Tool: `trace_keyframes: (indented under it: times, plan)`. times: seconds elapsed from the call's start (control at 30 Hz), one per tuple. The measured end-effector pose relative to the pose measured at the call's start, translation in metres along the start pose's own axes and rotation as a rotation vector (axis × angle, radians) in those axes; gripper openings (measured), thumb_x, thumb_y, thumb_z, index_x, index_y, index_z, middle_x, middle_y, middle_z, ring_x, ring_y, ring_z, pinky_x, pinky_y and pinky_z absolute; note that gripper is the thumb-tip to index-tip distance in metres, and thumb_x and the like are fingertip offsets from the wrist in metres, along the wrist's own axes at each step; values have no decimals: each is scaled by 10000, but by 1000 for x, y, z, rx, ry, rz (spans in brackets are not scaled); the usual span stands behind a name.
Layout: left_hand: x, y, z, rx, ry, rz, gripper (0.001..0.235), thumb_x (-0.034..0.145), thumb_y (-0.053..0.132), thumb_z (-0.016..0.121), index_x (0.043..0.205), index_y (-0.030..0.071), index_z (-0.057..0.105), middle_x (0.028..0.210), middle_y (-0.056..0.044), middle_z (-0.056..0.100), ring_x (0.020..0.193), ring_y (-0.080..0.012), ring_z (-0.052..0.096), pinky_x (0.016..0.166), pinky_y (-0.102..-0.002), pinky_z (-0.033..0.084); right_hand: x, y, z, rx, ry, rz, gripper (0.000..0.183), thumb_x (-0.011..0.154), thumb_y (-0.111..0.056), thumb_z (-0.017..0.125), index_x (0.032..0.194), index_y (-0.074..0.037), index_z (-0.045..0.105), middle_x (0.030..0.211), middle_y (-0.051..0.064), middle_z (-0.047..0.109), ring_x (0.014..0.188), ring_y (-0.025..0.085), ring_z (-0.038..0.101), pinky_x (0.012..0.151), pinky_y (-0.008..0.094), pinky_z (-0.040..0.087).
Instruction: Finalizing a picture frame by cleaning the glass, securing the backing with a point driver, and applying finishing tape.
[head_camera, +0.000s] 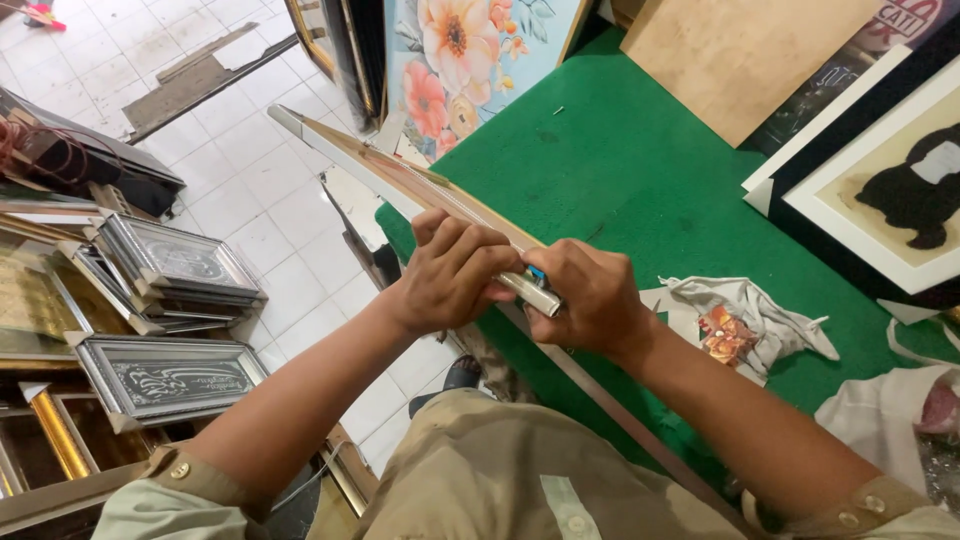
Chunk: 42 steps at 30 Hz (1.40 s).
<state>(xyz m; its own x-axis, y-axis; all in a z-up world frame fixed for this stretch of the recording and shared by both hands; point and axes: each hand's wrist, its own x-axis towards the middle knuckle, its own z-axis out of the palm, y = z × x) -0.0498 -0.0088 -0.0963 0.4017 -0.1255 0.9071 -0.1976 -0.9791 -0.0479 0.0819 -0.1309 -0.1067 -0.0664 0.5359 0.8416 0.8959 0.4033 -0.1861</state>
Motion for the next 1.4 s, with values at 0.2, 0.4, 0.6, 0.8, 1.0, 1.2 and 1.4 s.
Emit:
trace_keyframes:
  times: [0.2, 0.4, 0.6, 0.8, 1.0, 1.2, 1.4]
  plan:
    - [8, -3, 8, -50, 37, -12, 382, 915, 420, 365, 863, 114, 587, 776, -39, 528, 641, -198, 416, 719, -313, 294, 5, 7, -1, -153, 83, -57, 384, 814, -467, 482, 841, -97, 582, 601, 4, 426, 458, 155, 486, 433, 231, 440]
    - [26, -15, 20, -38, 6, 8, 369, 913, 414, 380, 878, 109, 584, 757, -40, 511, 630, -211, 423, 706, -311, 303, 6, 24, -6, -190, 137, 20, 364, 820, -476, 513, 786, -121, 585, 576, -7, 398, 445, 170, 472, 418, 251, 422]
    - [64, -39, 45, -216, -120, -61, 305, 892, 349, 481, 1063, 97, 475, 814, -41, 490, 737, -235, 485, 791, -330, 323, 20, 27, -27, 262, 328, 518, 483, 765, -201, 693, 1116, -7, 425, 867, 133, 581, 489, 34, 430, 438, 162, 320]
    - [88, -69, 49, -194, -139, -105, 429, 924, 421, 311, 1104, 74, 487, 1127, -113, 543, 1126, -275, 471, 1006, -484, 291, 18, 36, -31, 262, 464, 856, 271, 795, -191, 642, 1007, -56, 542, 843, 46, 570, 707, 97, 517, 601, 220, 457]
    - [20, -155, 73, -98, 590, -785, 470, 953, 447, 410, 1314, 169, 294, 1364, -72, 293, 1279, -256, 294, 1079, -436, 226, -3, 53, -13, 201, 605, 946, 194, 800, -187, 668, 842, -62, 525, 550, 26, 479, 370, 62, 431, 347, 188, 359]
    - [-9, -177, 65, -592, 115, -1078, 628, 944, 414, 247, 1362, -39, 123, 1405, -310, -8, 1313, -433, 48, 1092, -553, 83, -49, 74, 14, 151, 706, 1136, 187, 829, -210, 625, 858, -81, 493, 554, -9, 437, 366, 44, 404, 334, 187, 344]
    - [-116, -208, 137, -749, -221, -1409, 442, 912, 342, 472, 1232, 38, 458, 1276, -178, 444, 1206, -286, 386, 1055, -467, 206, -78, 83, 35, 105, 799, 1525, 303, 824, -135, 592, 1101, -43, 507, 621, 16, 408, 419, 86, 387, 340, 211, 361]
